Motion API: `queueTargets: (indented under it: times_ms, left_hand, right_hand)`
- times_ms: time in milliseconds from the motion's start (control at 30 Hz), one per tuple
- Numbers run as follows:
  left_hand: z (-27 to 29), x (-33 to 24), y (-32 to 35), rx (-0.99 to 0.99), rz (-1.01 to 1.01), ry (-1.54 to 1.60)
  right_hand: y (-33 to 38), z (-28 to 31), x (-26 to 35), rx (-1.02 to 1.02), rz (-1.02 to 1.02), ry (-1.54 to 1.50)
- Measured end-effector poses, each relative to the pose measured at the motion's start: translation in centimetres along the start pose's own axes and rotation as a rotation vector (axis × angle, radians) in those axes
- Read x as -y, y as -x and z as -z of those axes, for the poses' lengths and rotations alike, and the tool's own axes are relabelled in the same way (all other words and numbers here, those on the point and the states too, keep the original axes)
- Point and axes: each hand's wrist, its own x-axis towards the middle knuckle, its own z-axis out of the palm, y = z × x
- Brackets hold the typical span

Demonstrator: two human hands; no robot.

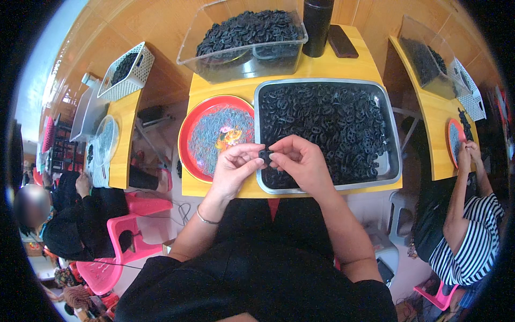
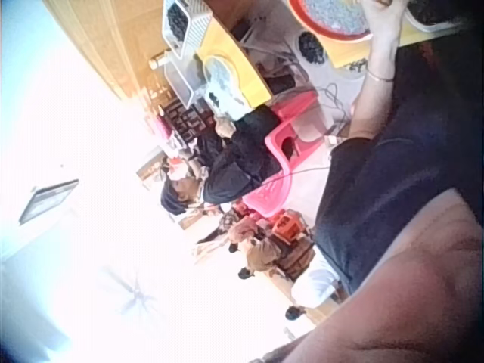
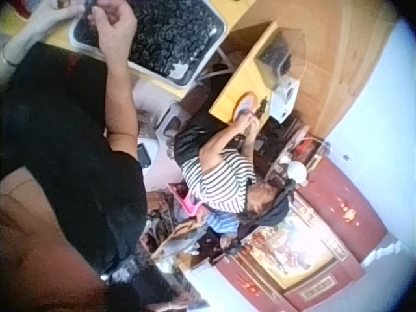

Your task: The person assembles plastic clips by inserting small metal pins from a dish into black plastic components by hand and placing the assembled clips into a plastic container.

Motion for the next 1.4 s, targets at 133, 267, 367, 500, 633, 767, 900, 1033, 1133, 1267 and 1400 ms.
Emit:
queueTargets:
  times_ms: [133,267,367,500,633,767,900,1033,1133,1267,1400]
  left_hand:
    - [0.0,0.1,-0.1,0.016,-0.014,0.001]
    - [-0.1,0.0,-0.3,0.018,-0.008,-0.012]
    - [-0.2,-0.2,-0.2,0.017,-0.015,-0.022]
    - [-0.3,0.0,-0.2,0.011,-0.037,-0.033]
    - [-0.2,0.3,-0.2,-0.013,-0.037,-0.055]
    - [-0.2,0.3,-0.1,-0.014,-0.02,-0.053]
    - [-0.2,0.0,-0.1,-0.001,0.008,-0.032]
    - [0.0,-0.1,0.1,0.027,0.029,-0.043]
    - [0.0,-0.2,0.2,0.017,0.023,-0.023]
    - [-0.2,-0.4,0.2,0.023,0.027,0.058]
    - [-0.1,-1.1,0.2,0.036,0.063,0.149]
  right_hand:
    - [-0.1,0.2,-0.1,0.006,-0.005,-0.011]
    - [-0.1,0.2,0.0,-0.012,0.001,0.015]
    - [0.0,0.1,0.1,-0.024,0.011,0.02]
    - [-0.1,0.0,-0.1,-0.045,0.009,-0.015]
    - [-0.1,0.0,-0.1,-0.051,0.004,-0.014]
    - [-0.1,0.2,-0.1,-0.037,-0.003,0.003]
    - [0.1,0.1,0.4,-0.033,0.005,0.032]
    - [0.2,0.0,0.3,-0.012,-0.001,0.034]
    - [0.2,0.1,0.2,0.003,-0.007,0.014]
    - [0.1,-0.1,0.2,0.05,0.074,0.089]
    - [0.3,-0.4,1.0,0.09,0.24,0.289]
